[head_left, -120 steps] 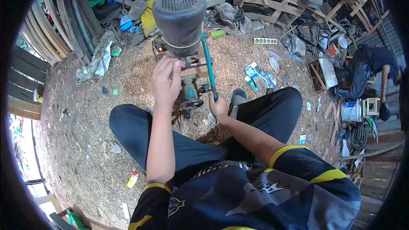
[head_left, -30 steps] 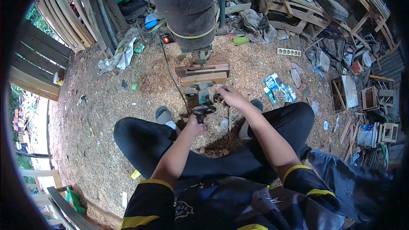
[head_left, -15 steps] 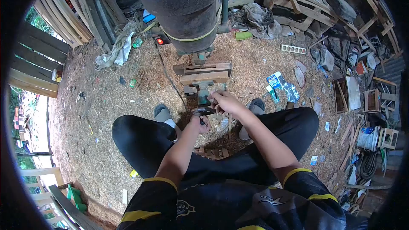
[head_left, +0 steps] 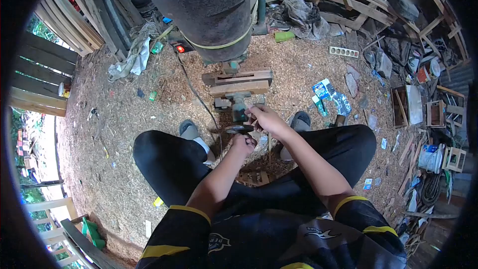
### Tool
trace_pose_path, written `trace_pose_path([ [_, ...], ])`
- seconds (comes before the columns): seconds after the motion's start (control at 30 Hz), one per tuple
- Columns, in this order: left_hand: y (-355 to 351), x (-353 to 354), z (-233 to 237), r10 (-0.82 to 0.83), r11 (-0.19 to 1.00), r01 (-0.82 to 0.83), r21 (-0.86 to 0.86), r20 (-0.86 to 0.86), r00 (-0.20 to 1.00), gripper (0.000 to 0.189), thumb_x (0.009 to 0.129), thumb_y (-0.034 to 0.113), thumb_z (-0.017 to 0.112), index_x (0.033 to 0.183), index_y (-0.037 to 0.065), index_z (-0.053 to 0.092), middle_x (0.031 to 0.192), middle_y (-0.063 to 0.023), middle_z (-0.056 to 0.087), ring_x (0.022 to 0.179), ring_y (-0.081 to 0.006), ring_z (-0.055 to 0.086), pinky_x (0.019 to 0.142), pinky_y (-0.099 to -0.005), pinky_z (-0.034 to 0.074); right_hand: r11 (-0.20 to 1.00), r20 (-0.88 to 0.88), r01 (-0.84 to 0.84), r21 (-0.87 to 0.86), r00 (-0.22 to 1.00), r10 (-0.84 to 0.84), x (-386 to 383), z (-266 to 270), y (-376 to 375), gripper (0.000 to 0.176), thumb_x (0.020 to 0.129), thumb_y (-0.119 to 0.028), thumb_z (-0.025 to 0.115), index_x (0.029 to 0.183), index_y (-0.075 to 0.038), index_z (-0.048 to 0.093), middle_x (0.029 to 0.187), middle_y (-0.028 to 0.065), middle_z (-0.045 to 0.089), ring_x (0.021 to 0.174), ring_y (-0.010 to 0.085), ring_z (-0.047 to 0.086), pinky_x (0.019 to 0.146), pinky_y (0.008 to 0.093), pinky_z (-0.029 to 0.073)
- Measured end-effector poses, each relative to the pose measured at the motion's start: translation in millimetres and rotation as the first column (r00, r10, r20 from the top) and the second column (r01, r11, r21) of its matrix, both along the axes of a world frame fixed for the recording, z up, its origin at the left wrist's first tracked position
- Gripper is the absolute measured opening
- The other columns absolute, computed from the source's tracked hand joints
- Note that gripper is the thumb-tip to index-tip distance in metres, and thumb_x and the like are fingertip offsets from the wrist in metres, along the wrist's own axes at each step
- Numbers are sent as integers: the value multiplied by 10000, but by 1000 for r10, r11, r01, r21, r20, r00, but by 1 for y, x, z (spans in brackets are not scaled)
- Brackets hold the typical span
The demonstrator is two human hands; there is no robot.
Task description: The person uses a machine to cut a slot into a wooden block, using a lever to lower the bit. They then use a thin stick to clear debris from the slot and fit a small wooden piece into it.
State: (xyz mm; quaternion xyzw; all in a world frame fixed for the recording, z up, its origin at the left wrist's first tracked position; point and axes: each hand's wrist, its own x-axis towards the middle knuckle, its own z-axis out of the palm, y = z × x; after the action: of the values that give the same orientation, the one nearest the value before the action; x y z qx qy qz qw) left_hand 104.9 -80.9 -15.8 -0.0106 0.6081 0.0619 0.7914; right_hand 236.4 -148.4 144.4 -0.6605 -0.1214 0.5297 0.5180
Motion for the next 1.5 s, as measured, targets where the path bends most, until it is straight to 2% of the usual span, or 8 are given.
trace_pose_path([
  [0.47,36,-33,-24,9,961,66,-268,267,964,347,1099,265,339,813,153,502,569,33,468,424,-107,396,510,-298,448,998,63,-59,28,996,57,-4,17,6,345,1070,-312,520,1141,-13,677,847,43,670,638,114,595,565,282,448],
  [0.7,38,-37,-40,-226,924,229,306,-47,973,221,1067,222,419,1056,81,589,899,-81,622,775,-214,603,719,-385,521,998,80,-26,55,997,22,2,37,14,347,1087,-313,519,1168,-14,675,845,38,665,635,110,572,588,282,452],
  [0.8,54,-31,13,-85,695,307,650,-350,933,218,1041,177,478,1162,53,611,988,-101,658,923,-236,642,800,-367,531,997,142,1,71,990,-11,18,43,12,347,1090,-311,518,1184,-21,685,855,44,659,639,110,572,601,275,468],
  [0.87,57,-19,150,-93,690,173,703,-151,984,327,1037,178,554,1329,36,591,1210,-133,659,1168,-221,599,1014,-384,466,991,183,78,108,978,-97,33,38,10,346,1090,-313,520,1183,-26,690,865,46,658,640,110,573,603,276,473],
  [0.97,77,-33,223,-467,-101,176,979,-203,861,273,1054,167,562,1272,16,626,1225,-144,671,1163,-244,628,1004,-372,486,968,185,219,125,953,-239,40,52,5,340,1089,-304,522,1183,-25,693,881,41,650,668,109,572,611,277,475],
  [1.07,78,-46,238,-460,-510,268,818,-522,718,226,1034,144,572,1209,55,684,1250,-160,676,1180,-327,653,1028,-407,502,910,186,303,283,914,-362,67,54,15,345,1102,-312,513,1214,-36,687,896,35,649,731,96,569,635,264,478],
  [1.33,40,-31,278,-425,-707,-4,708,-420,802,160,970,68,646,1106,7,702,1329,-187,639,1317,-404,588,1107,-453,461,560,384,268,784,500,-776,199,229,132,361,1094,-381,553,1227,-58,642,981,-16,660,821,102,582,703,273,482],
  [1.5,32,-30,286,-492,-732,-119,671,-400,774,131,939,40,681,1061,4,711,1365,-221,612,1380,-436,544,1126,-481,448,531,196,202,823,776,-600,237,362,194,509,1104,-521,422,1136,-63,643,934,41,678,696,168,596,650,345,491],
])
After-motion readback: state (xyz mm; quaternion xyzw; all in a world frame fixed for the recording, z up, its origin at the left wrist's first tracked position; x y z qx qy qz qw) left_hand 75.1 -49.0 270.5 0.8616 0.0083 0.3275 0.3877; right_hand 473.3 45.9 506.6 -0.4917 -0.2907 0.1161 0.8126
